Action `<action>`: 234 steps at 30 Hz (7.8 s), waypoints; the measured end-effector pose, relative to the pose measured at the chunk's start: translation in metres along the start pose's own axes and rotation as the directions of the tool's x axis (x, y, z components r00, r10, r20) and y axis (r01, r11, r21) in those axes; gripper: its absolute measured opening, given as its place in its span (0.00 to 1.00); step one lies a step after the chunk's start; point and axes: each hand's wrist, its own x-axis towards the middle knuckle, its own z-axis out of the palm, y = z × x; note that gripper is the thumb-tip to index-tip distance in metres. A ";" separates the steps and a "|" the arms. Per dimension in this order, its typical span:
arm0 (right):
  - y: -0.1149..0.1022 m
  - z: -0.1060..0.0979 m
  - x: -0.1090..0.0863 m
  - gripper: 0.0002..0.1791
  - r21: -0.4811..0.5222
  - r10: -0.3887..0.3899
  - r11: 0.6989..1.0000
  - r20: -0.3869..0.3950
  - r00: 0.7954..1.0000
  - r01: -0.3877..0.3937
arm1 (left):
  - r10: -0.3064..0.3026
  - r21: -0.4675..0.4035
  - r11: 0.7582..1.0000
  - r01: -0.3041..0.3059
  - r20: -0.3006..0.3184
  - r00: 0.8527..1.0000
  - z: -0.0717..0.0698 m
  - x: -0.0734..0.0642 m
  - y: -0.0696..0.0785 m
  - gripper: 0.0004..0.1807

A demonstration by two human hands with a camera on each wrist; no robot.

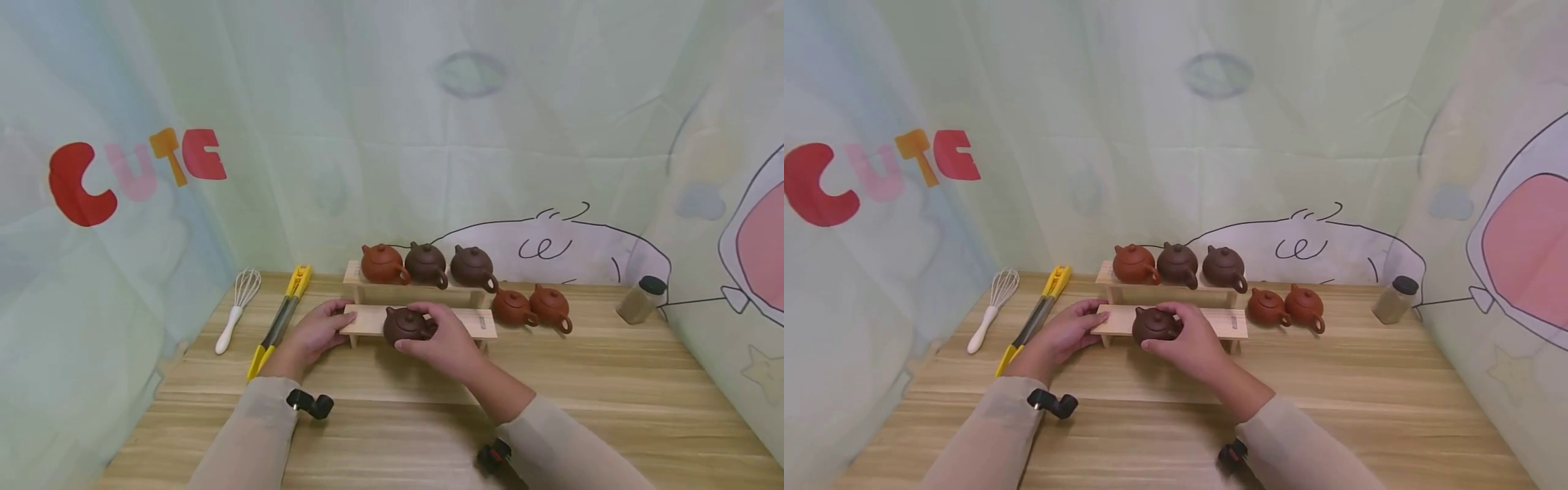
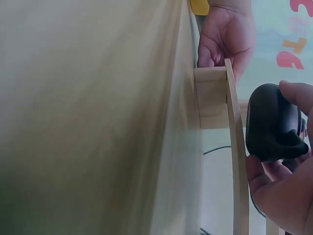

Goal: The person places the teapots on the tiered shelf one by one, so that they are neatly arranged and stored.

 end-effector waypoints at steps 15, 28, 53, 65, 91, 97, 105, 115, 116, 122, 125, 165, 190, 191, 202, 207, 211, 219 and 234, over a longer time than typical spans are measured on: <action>-0.022 0.030 0.036 0.37 -0.034 -0.037 0.999 0.037 0.999 0.038 | -0.004 -0.012 1.000 0.004 0.021 1.000 0.001 -0.002 0.003 0.30; -0.015 0.020 0.031 0.33 0.077 0.001 0.997 0.096 0.995 -0.008 | -0.012 0.003 1.000 0.012 0.017 1.000 -0.001 -0.002 0.003 0.31; 0.066 -0.118 -0.011 0.21 0.130 0.062 0.989 0.016 0.998 -0.064 | 0.002 -0.034 0.999 -0.001 0.035 0.999 -0.003 -0.001 0.000 0.30; 0.094 -0.169 -0.019 0.31 0.102 0.197 0.979 -0.233 0.952 -0.177 | -0.003 -0.026 1.000 0.004 0.025 1.000 -0.002 -0.003 0.000 0.30; 0.147 -0.202 0.011 0.56 -0.035 0.401 0.912 -0.142 0.905 -0.410 | -0.015 -0.017 1.000 0.016 0.019 1.000 -0.002 -0.003 0.003 0.29; 0.147 -0.200 0.017 0.52 -0.014 0.413 0.908 -0.135 0.901 -0.419 | -0.013 -0.017 1.000 0.013 0.015 1.000 -0.002 -0.002 0.002 0.30; 0.147 -0.198 0.016 0.49 -0.017 0.396 0.915 -0.149 0.906 -0.402 | -0.004 -0.019 1.000 0.004 0.019 1.000 -0.001 -0.002 0.000 0.30; 0.143 -0.199 0.004 0.51 -0.035 0.399 0.909 -0.209 0.893 -0.415 | -0.002 -0.023 1.000 0.002 0.024 1.000 -0.001 -0.002 0.000 0.30; 0.141 -0.200 0.001 0.52 -0.040 0.396 0.910 -0.214 0.893 -0.414 | -0.001 -0.023 1.000 0.001 0.024 1.000 -0.001 -0.002 0.000 0.30; 0.123 -0.203 -0.020 0.53 -0.020 0.381 0.917 -0.242 0.892 -0.397 | 0.011 -0.027 1.000 -0.011 0.026 1.000 -0.001 -0.001 -0.001 0.30; 0.115 -0.201 -0.031 0.52 -0.003 0.343 0.935 -0.242 0.908 -0.354 | 0.012 -0.033 0.999 -0.011 0.027 1.000 -0.002 0.000 -0.003 0.29; 0.021 -0.066 -0.036 0.39 0.110 0.126 0.986 -0.008 0.992 -0.124 | 0.010 -0.022 1.000 -0.010 0.028 1.000 -0.003 0.000 -0.001 0.30; 0.010 -0.024 0.007 0.38 0.052 0.112 0.993 -0.052 0.992 -0.109 | 0.013 -0.027 1.000 -0.012 0.029 0.999 -0.001 -0.002 -0.003 0.31; 0.010 -0.024 0.007 0.38 0.053 0.111 0.993 -0.051 0.993 -0.109 | 0.012 -0.028 1.000 -0.011 0.031 0.999 -0.001 -0.002 -0.003 0.31; 0.002 -0.047 -0.001 0.30 0.069 0.094 0.994 -0.072 0.993 -0.089 | 0.007 -0.022 1.000 -0.007 0.033 0.999 -0.002 -0.003 0.001 0.30; -0.006 -0.077 -0.012 0.26 0.060 0.033 0.998 -0.114 0.993 -0.026 | 0.005 -0.024 1.000 -0.004 0.023 1.000 -0.001 -0.004 0.001 0.30; -0.003 -0.107 -0.022 0.27 0.045 0.012 0.999 -0.177 0.984 -0.004 | 0.000 -0.025 1.000 0.001 0.027 1.000 -0.001 -0.003 -0.001 0.30; 0.027 -0.154 -0.013 0.33 0.069 0.093 0.995 -0.349 0.932 -0.074 | -0.005 -0.024 1.000 0.005 0.027 1.000 -0.003 -0.001 0.000 0.30; 0.087 -0.167 0.004 0.46 0.136 0.306 0.951 -0.272 0.912 -0.278 | -0.010 -0.020 1.000 0.010 0.027 1.000 -0.003 0.000 0.000 0.30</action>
